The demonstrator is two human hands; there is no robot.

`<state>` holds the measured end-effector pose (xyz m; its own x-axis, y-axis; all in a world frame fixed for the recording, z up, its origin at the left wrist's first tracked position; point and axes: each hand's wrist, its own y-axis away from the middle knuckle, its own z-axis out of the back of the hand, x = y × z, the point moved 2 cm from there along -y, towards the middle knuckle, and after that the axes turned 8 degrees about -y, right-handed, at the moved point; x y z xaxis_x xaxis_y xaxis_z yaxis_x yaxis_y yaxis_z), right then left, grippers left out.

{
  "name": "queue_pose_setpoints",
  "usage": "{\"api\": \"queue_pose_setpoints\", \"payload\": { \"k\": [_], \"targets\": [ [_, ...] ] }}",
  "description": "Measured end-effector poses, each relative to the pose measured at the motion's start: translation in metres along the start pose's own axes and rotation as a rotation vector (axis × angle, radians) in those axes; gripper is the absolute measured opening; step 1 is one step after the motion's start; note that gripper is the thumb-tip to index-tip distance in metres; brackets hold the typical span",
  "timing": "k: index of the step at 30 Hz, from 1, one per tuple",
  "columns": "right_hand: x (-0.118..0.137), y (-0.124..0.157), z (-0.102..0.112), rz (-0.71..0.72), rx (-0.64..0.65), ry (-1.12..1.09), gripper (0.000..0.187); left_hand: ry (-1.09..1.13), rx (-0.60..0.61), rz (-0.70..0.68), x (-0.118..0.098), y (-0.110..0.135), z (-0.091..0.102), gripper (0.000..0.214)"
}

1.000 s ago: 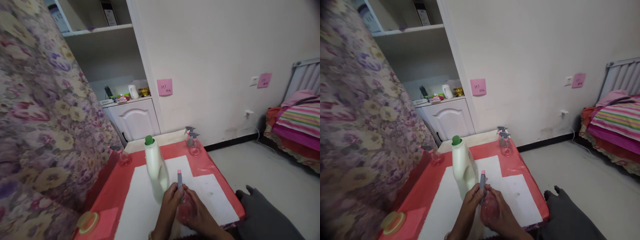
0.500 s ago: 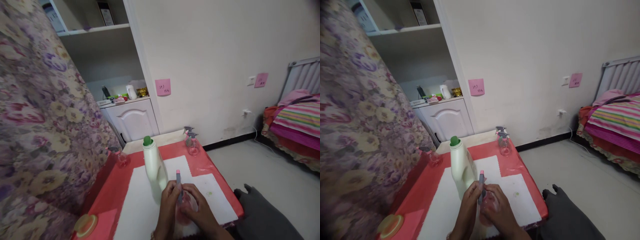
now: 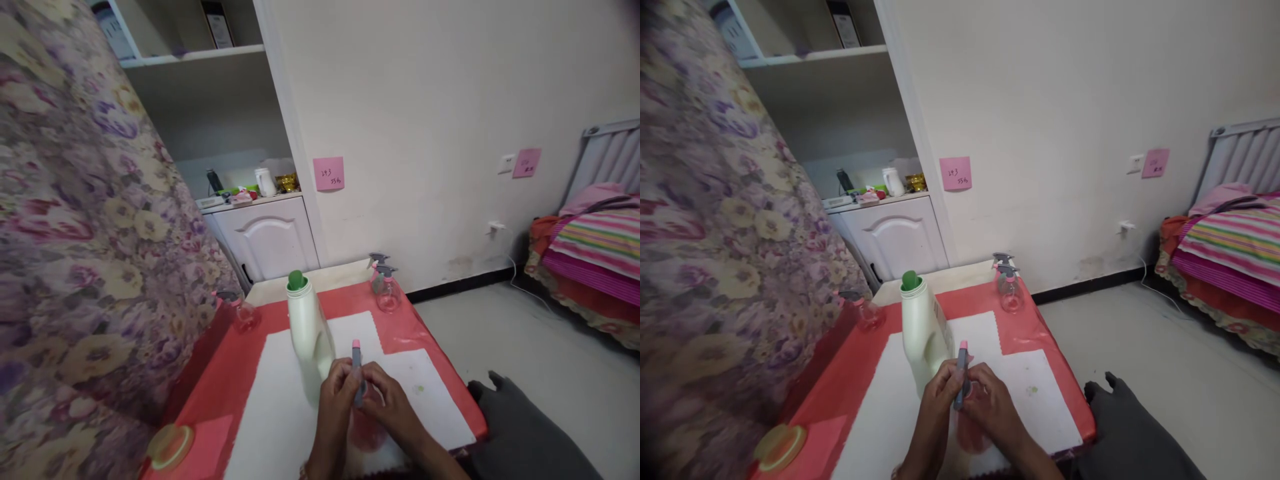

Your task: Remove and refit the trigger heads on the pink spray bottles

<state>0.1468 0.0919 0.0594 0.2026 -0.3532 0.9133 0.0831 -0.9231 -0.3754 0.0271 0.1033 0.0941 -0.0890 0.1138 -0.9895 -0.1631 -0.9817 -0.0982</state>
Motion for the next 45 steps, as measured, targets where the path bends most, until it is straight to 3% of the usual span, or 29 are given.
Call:
{"api": "queue_pose_setpoints", "payload": {
  "k": [3,9,15,21,27,32,38,43,45],
  "targets": [
    [0.002,-0.001,0.003,0.017,0.131,-0.039,0.032,-0.022,-0.002,-0.007,0.001,0.0,0.0,0.036],
    [-0.011,0.004,-0.006,-0.077,-0.14,-0.097,0.03,-0.052,-0.061,0.008,0.005,-0.001,0.0,0.039],
    [0.001,0.004,-0.001,0.038,0.089,-0.047,0.03,-0.065,-0.054,0.007,0.004,0.001,0.0,0.035],
    [-0.008,0.005,-0.005,-0.091,-0.132,-0.091,0.032,-0.05,-0.069,0.029,0.0,0.003,-0.003,0.032],
    [-0.001,0.005,-0.003,0.046,0.039,-0.063,0.028,-0.046,-0.066,0.041,-0.001,0.003,-0.002,0.033],
    [-0.007,0.006,-0.007,-0.066,-0.12,-0.135,0.032,-0.043,-0.038,0.03,0.002,0.0,-0.002,0.036],
    [-0.005,0.008,-0.005,0.063,0.025,-0.091,0.028,-0.024,-0.047,0.042,0.0,0.004,-0.002,0.032],
    [-0.008,0.008,-0.004,-0.021,-0.071,-0.094,0.029,-0.023,-0.016,0.035,0.001,0.005,-0.004,0.032],
    [-0.009,0.008,-0.004,0.007,-0.04,-0.071,0.028,-0.021,-0.022,0.044,0.002,0.004,-0.004,0.032]
  ]
}}
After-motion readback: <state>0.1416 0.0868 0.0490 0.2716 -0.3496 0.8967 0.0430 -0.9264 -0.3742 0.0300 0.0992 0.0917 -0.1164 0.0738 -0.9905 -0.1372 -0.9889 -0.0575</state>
